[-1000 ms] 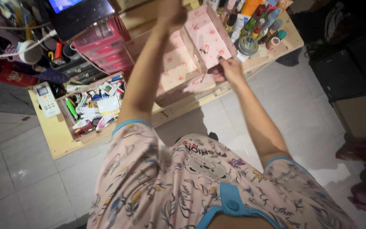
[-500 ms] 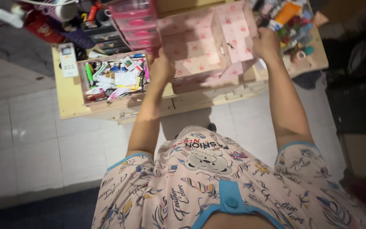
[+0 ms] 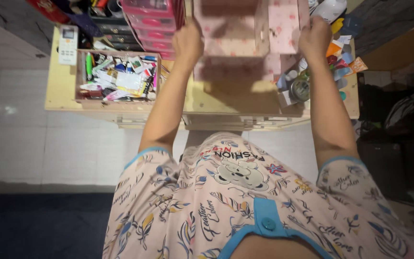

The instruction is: The person assembles multiple small pink floral-patterned paper boxes by folding and interlocking their tabs. After stacking the finished boxes, the person places several small cosmetic items into one of the boxes.

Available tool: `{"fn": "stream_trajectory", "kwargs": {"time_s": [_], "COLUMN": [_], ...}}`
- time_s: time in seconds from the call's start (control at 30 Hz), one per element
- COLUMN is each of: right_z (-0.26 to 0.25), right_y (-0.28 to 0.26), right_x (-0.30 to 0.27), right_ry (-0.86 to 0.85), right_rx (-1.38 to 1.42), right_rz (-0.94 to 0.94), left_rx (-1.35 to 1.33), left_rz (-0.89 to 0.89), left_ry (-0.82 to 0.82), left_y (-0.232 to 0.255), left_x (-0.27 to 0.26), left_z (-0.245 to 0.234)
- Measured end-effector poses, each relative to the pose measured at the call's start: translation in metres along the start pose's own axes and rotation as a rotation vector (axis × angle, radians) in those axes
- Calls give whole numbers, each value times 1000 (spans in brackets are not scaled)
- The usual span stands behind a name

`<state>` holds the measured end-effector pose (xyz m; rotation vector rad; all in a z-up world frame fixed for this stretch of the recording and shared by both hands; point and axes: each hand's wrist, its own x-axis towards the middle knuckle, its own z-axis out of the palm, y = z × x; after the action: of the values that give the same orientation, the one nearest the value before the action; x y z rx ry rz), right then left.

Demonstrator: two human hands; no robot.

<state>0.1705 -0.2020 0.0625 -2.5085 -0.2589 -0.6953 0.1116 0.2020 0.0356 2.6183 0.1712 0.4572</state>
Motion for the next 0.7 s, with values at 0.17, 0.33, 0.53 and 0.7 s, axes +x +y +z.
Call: {"fn": "stream_trajectory", "kwargs": {"time_s": [0.17,0.33,0.53,0.7], "right_z": [41,81,110,110], "right_y": [23,30,32,18], "right_x": [41,51,50,54], "right_ry": [15,44,71,39], "right_rx": [30,23,115,56], "right_rz": [35,37,108,128], "left_rx": [-13,-61,-53,-41], "left_rz": [-117,-268,-323,-330], "left_ry": [40,22,101,57], "left_y": [-2,-7,0,-1], "left_x": [46,61,69,79], "left_z": [32,58,72,61]}}
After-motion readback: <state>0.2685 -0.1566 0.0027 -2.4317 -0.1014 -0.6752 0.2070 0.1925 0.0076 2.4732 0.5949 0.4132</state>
